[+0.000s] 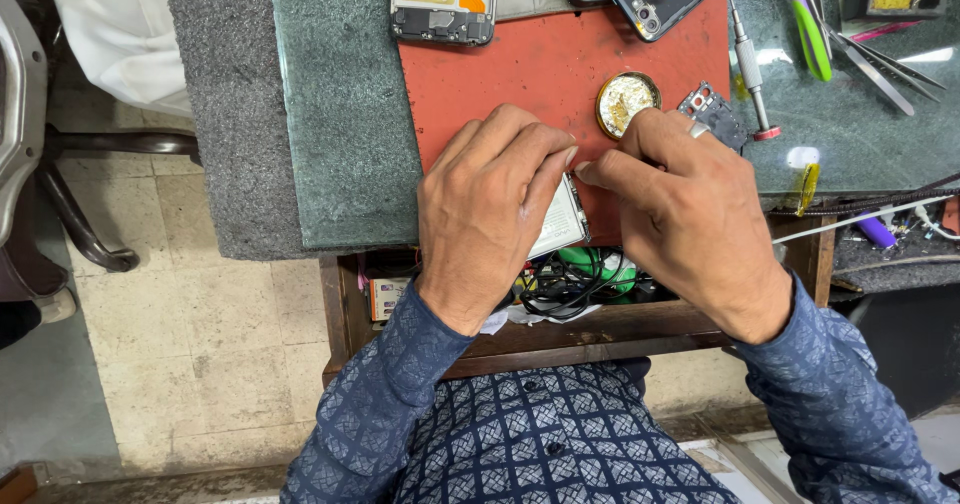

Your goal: The person solders a red wire to a smartphone battery connector using a soldering iron and solder. They then use tweezers to place a small metal piece onto the battery connector and peel off protective film from the battery before placing it into a phone chassis.

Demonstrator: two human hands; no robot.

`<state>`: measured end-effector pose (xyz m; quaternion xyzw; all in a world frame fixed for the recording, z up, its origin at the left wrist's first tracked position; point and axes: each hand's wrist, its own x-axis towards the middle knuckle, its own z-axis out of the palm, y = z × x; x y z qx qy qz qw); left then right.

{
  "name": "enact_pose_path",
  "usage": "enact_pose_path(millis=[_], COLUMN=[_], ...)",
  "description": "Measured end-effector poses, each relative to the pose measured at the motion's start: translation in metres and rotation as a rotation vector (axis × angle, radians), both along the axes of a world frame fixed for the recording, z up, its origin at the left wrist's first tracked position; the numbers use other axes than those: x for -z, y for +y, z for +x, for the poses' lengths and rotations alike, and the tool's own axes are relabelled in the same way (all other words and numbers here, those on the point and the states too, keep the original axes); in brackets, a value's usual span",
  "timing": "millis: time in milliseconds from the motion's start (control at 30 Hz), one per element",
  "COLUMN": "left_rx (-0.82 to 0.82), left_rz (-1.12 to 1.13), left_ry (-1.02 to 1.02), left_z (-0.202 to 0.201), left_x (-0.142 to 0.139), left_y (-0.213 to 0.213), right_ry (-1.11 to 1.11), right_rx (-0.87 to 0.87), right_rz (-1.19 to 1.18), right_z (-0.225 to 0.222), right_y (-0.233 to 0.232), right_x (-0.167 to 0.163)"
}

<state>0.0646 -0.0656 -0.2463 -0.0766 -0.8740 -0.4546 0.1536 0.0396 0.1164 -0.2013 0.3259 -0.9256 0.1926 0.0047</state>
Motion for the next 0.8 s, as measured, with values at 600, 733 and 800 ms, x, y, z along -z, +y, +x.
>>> enact_pose_path(millis=[600,733,800], left_rx=[0.034,0.022,0.032], left_rz=[0.017,0.011,-0.009], left_ry=[-0.022,-0.01,0.004], left_z=[0.015,0.017,0.014], left_x=[-0.01,-0.012,-0.012], left_y=[-0.006,-0.007,-0.004], right_ry=[0.039,0.045,0.044], right_rx=[0.007,-0.001,0.003], right_rz=[0.113,0.106,0.104], right_z=[0.003,0.004,0.005], right_y=[-0.012,-0.013,-0.012], right_x=[-0.002,-0.001,-0.001])
